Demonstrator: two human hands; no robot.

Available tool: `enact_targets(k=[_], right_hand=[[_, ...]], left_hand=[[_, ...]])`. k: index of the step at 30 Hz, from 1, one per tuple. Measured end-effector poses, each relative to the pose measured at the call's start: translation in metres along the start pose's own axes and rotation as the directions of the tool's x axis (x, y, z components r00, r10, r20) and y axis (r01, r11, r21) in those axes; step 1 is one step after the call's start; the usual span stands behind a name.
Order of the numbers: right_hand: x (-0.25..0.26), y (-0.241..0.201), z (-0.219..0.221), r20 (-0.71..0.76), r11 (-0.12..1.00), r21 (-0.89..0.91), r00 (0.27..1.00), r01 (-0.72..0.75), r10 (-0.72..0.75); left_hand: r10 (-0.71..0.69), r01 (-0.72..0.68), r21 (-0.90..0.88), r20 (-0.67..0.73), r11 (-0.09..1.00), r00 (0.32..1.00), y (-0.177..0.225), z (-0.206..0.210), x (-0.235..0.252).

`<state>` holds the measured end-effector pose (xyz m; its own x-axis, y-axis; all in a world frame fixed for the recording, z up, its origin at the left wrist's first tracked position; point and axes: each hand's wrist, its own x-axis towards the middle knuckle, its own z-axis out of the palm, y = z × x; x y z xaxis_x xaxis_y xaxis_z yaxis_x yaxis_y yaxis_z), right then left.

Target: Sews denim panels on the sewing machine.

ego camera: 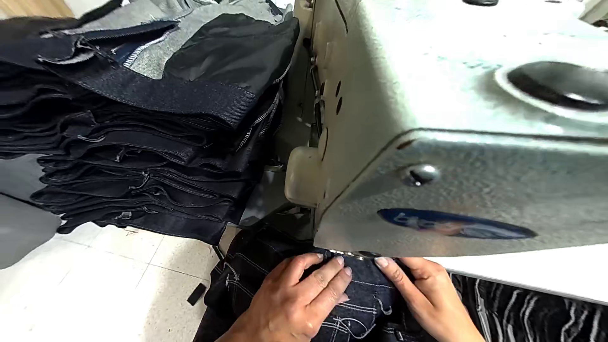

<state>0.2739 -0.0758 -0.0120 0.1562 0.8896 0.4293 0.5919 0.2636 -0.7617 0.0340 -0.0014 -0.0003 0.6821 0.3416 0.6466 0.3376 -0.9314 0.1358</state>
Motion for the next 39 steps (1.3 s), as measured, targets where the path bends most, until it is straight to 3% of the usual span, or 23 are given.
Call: enact_targets(k=[12, 19, 29, 33, 35, 39], right_hand=[[-0.007, -0.012, -0.011, 0.128, 0.995, -0.095, 0.991, -0.027, 0.039], [-0.008, -0.001, -0.002, 0.064, 0.996, -0.089, 0.998, 0.011, -0.005], [-0.014, -0.003, 0.000, 0.041, 0.989, -0.129, 0.996, -0.075, 0.081], [-0.017, -0.005, 0.000, 0.032, 0.983, -0.145, 0.992, -0.117, 0.122], [-0.017, -0.005, 0.001, 0.031, 0.981, -0.129, 0.989, -0.142, 0.148], [-0.019, -0.004, 0.003, 0.056, 0.969, 0.010, 0.968, -0.246, 0.245]], left_hand=[[0.007, 0.002, -0.196, 0.043, 0.981, 0.999, -0.013, -0.009, -0.002], [-0.078, 0.097, -0.531, 0.058, 0.842, 0.995, -0.035, -0.023, -0.005], [-0.231, 0.276, -0.430, 0.153, 0.860, 0.961, -0.067, -0.037, -0.009], [-0.404, 0.442, -0.365, 0.179, 0.820, 0.897, -0.059, -0.021, 0.002], [-0.472, 0.552, -0.368, 0.289, 0.748, 0.833, -0.054, -0.013, 0.009], [-0.428, 0.631, -0.310, 0.522, 0.711, 0.738, -0.046, -0.010, 0.023]])
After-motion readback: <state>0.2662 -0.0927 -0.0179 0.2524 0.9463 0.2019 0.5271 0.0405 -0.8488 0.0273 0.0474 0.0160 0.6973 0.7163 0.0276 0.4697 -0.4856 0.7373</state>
